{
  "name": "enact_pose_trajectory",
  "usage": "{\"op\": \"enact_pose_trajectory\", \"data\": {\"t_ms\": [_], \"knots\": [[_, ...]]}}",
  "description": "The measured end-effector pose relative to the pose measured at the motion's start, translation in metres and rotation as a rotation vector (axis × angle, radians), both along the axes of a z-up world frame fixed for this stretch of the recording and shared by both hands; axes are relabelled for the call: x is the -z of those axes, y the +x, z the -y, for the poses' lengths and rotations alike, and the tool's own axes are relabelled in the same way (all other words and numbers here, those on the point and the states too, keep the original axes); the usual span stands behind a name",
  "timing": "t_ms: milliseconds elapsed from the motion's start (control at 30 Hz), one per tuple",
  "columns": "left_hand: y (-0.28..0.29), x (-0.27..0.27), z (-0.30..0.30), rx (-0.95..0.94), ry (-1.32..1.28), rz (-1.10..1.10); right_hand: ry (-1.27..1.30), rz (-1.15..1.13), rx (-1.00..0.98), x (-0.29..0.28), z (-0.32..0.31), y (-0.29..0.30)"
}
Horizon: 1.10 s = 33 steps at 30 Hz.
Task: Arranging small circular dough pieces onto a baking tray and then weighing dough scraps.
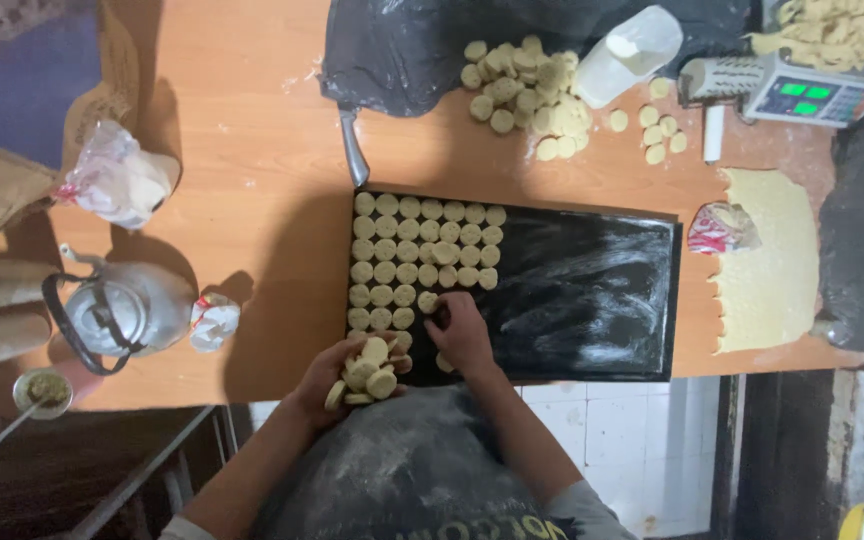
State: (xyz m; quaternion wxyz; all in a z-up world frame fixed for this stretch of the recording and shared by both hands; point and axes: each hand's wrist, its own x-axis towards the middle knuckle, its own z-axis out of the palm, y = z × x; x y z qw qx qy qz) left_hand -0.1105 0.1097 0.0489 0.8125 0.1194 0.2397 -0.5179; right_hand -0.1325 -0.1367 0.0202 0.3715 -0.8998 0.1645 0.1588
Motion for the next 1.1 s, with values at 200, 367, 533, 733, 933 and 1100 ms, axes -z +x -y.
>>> {"op": "enact_pose_trajectory", "data": {"t_ms": [200, 367, 533, 733, 933, 1100], "knots": [[0.002, -0.005, 0.002, 0.014, 0.082, -0.039, 0.115, 0.253, 0.036, 0.013, 0.000, -0.002], [0.006, -0.003, 0.004, 0.016, 0.058, -0.051, 0.006, 0.299, -0.062, 0.018, 0.004, 0.001], [0.006, 0.002, 0.009, 0.043, 0.114, 0.003, -0.023, 0.218, -0.112, 0.000, 0.004, 0.007], [0.005, 0.002, 0.015, 0.008, 0.062, -0.045, -0.192, 0.408, -0.250, 0.000, 0.014, 0.015], [0.003, 0.006, 0.015, 0.018, 0.034, -0.003, -0.318, 0.453, -0.032, 0.001, 0.029, 0.064], [0.009, -0.004, 0.009, -0.040, -0.045, 0.007, -0.223, 0.127, -0.069, 0.004, 0.032, 0.062]]}}
